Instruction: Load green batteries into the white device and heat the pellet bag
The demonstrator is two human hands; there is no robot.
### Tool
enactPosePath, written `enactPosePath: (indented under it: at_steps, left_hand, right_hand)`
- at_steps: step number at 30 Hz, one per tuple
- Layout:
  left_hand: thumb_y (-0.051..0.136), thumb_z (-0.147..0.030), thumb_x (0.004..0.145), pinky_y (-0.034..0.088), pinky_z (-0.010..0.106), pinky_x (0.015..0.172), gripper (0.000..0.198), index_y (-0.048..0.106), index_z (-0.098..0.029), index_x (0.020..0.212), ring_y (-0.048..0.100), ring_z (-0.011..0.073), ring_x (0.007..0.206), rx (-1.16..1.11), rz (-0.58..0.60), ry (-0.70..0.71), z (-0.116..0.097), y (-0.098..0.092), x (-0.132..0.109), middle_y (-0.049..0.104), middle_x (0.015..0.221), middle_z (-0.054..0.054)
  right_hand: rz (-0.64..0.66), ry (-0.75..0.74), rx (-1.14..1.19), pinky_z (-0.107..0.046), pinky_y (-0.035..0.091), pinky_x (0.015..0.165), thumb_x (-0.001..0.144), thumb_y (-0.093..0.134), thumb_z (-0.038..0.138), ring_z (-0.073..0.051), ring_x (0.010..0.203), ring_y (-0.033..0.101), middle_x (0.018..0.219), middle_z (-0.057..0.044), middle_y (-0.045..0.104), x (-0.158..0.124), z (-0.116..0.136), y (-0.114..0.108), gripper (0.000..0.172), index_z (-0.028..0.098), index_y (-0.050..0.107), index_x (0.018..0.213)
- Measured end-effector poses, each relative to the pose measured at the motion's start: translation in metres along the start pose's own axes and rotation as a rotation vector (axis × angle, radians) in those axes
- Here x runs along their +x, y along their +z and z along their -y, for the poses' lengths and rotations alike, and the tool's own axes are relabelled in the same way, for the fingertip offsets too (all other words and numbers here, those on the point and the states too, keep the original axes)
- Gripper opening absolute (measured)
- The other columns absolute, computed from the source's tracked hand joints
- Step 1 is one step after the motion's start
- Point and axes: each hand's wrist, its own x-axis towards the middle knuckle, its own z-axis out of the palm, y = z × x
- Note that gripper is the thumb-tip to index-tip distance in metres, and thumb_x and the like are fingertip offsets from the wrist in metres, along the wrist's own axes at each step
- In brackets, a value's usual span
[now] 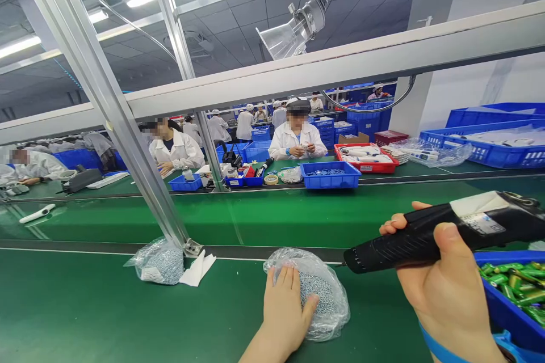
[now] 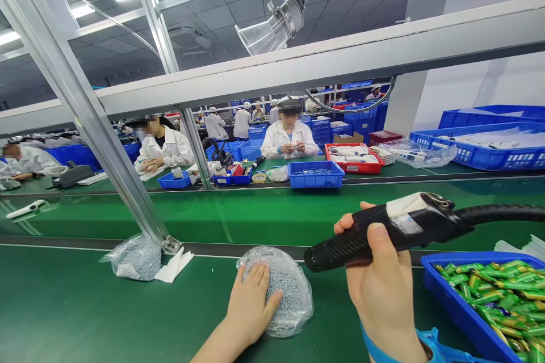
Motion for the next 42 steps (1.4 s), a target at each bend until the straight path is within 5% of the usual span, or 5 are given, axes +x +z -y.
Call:
enactPosePath:
  at_steps: [6, 25, 34, 38, 42]
  left_hand:
    - [0.02, -0.051, 0.093, 0.013, 0.049, 0.113, 0.062, 0.036, -0.012, 0.137, 0.027, 0.0238, 0.135, -0.049, 0.041, 0.144, 0.003, 0.0, 0.004, 0.032, 0.144, 0.009]
    - [0.026, -0.058, 0.091, 0.01, 0.057, 0.108, 0.054, 0.037, -0.03, 0.137, 0.013, 0.0303, 0.137, -0.117, 0.143, 0.239, -0.012, -0.007, 0.002, 0.016, 0.149, 0.013]
    - [0.034, -0.061, 0.087, 0.03, 0.061, 0.1, 0.06, 0.033, -0.03, 0.139, 0.031, 0.0379, 0.13, 0.061, -0.031, 0.295, 0.025, 0.039, -0.019, 0.029, 0.145, 0.012]
    - [0.042, -0.061, 0.084, 0.032, 0.058, 0.1, 0.064, 0.036, -0.027, 0.138, 0.032, 0.0379, 0.13, 0.132, -0.195, 0.085, 0.039, 0.058, -0.037, 0.029, 0.144, 0.011]
    - [0.055, -0.046, 0.077, 0.034, 0.051, 0.099, 0.065, 0.043, -0.02, 0.135, 0.035, 0.0378, 0.128, 0.128, -0.244, -0.08, 0.034, 0.049, -0.047, 0.037, 0.143, 0.014]
  right_hand:
    - [0.016, -0.062, 0.024, -0.033, 0.046, 0.067, 0.056, 0.076, 0.045, -0.014, 0.066, 0.052, 0.068, 0.003, 0.055, -0.001, 0.003, 0.001, 0.041, 0.022, 0.061, 0.087]
    - [0.0, -0.013, -0.018, -0.036, 0.046, 0.069, 0.049, 0.079, 0.047, -0.015, 0.069, 0.052, 0.07, 0.001, 0.056, -0.002, -0.002, 0.001, 0.049, 0.023, 0.061, 0.088]
    - [-0.043, -0.061, -0.026, -0.037, 0.045, 0.068, 0.054, 0.074, 0.044, -0.015, 0.066, 0.051, 0.067, 0.002, 0.055, 0.002, 0.004, 0.002, 0.038, 0.022, 0.061, 0.082]
    - [-0.036, -0.041, -0.031, -0.039, 0.044, 0.072, 0.053, 0.074, 0.045, -0.015, 0.067, 0.052, 0.066, 0.002, 0.056, 0.002, 0.001, 0.001, 0.04, 0.023, 0.062, 0.084]
    - [-0.004, -0.012, -0.042, -0.037, 0.045, 0.072, 0.053, 0.076, 0.045, -0.015, 0.069, 0.052, 0.07, 0.002, 0.056, 0.001, -0.003, 0.0, 0.043, 0.023, 0.062, 0.087]
